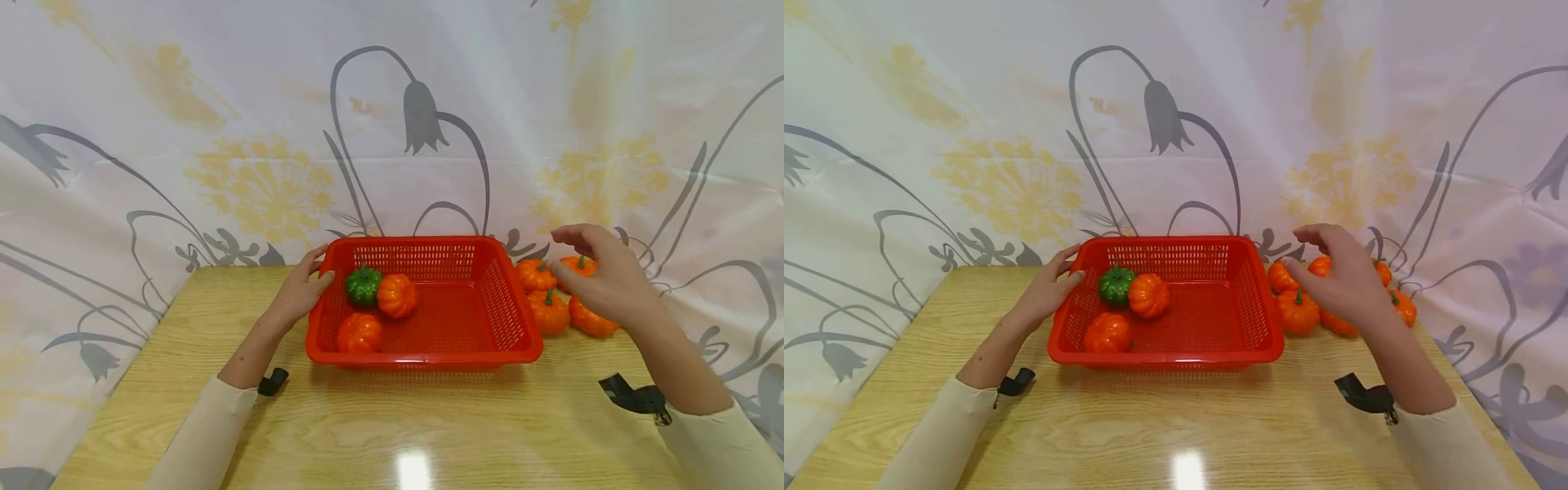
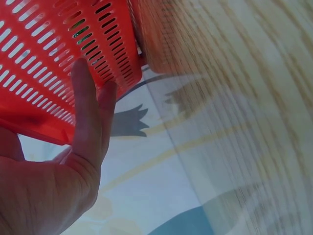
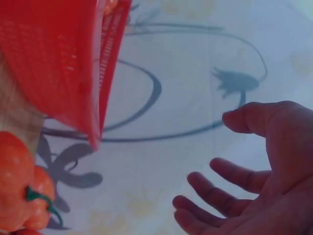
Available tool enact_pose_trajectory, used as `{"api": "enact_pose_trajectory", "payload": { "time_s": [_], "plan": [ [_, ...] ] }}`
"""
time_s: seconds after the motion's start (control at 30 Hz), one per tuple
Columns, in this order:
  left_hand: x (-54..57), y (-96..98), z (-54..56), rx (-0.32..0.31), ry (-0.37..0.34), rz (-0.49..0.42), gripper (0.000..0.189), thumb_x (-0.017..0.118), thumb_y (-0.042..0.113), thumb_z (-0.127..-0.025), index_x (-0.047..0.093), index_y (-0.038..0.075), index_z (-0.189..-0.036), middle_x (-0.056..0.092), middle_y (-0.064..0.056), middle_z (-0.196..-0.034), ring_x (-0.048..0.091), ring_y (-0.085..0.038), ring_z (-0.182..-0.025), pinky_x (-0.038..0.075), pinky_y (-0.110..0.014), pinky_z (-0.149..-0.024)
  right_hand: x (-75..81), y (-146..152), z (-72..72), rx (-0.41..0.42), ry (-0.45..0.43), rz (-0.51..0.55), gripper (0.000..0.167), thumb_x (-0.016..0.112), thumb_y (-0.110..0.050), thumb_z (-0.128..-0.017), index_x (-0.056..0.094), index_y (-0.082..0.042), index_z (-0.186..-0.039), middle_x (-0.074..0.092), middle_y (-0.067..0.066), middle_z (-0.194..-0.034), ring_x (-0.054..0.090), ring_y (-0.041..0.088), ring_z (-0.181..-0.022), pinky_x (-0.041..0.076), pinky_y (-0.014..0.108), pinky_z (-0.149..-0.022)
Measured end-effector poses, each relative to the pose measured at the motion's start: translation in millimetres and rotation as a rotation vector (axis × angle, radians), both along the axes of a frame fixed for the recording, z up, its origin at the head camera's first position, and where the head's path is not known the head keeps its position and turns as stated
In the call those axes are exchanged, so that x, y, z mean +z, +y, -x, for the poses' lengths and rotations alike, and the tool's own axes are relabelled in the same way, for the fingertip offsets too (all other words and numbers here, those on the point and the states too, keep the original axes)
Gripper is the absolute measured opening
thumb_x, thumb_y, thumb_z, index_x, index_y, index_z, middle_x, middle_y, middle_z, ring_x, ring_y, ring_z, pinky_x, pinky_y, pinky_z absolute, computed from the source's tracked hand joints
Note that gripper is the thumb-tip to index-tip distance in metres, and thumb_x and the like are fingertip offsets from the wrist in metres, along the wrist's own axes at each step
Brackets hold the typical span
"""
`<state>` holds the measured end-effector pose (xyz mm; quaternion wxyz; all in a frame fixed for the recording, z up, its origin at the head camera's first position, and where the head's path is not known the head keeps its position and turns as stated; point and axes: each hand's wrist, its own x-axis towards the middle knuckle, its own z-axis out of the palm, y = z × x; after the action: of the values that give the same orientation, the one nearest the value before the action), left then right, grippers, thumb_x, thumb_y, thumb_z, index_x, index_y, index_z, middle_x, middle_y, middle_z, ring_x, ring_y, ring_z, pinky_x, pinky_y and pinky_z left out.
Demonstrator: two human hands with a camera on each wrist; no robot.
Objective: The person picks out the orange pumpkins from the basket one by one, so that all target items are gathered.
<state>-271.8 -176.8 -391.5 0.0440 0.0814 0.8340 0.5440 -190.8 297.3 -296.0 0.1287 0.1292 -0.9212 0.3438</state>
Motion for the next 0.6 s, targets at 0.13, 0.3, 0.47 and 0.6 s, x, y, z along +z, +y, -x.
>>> {"api": "enact_pose_trajectory", "payload": {
  "time_s": [0.13,0.3,0.47,0.6],
  "plan": [
    [-0.5,0.9,-0.1,-0.001,0.008,0.006,0.066,0.053,0.022,-0.111,0.024,0.02,-0.171,0.047,-0.024,-0.157,0.068,-0.043,-0.122,0.063,-0.048,-0.092,9.0,-27,12.0,0.063,0.021,-0.04,0.051,0.075,-0.024,-0.101,0.058,-0.003,-0.144,0.059,0.019,-0.143,0.052,0.045,-0.133,0.042,0.065,-0.11],
    [-1.2,0.9,1.0,0.005,0.008,0.01,0.065,0.053,0.023,-0.111,0.025,0.021,-0.17,0.048,-0.023,-0.156,0.068,-0.042,-0.121,0.064,-0.048,-0.09,16.8,-59,30.6,0.151,0.04,-0.092,0.044,0.074,-0.025,-0.1,0.063,-0.003,-0.137,0.064,0.017,-0.135,0.056,0.04,-0.125,0.052,0.059,-0.102],
    [-1.1,1.1,0.2,0.007,0.009,0.008,0.066,0.053,0.022,-0.111,0.025,0.02,-0.17,0.049,-0.023,-0.156,0.068,-0.042,-0.121,0.064,-0.047,-0.09,13.9,-87,51.7,0.23,0.005,-0.132,0.039,0.073,-0.024,-0.1,0.065,-0.001,-0.131,0.065,0.017,-0.131,0.058,0.039,-0.126,0.046,0.06,-0.111],
    [-1.8,0.4,0.4,0.003,0.015,0.007,0.066,0.053,0.021,-0.111,0.024,0.019,-0.171,0.048,-0.024,-0.156,0.068,-0.043,-0.121,0.064,-0.047,-0.09,7.0,-106,66.4,0.281,-0.05,-0.157,0.038,0.073,-0.023,-0.1,0.066,-0.001,-0.129,0.067,0.017,-0.129,0.061,0.039,-0.124,0.048,0.058,-0.111]
  ]
}}
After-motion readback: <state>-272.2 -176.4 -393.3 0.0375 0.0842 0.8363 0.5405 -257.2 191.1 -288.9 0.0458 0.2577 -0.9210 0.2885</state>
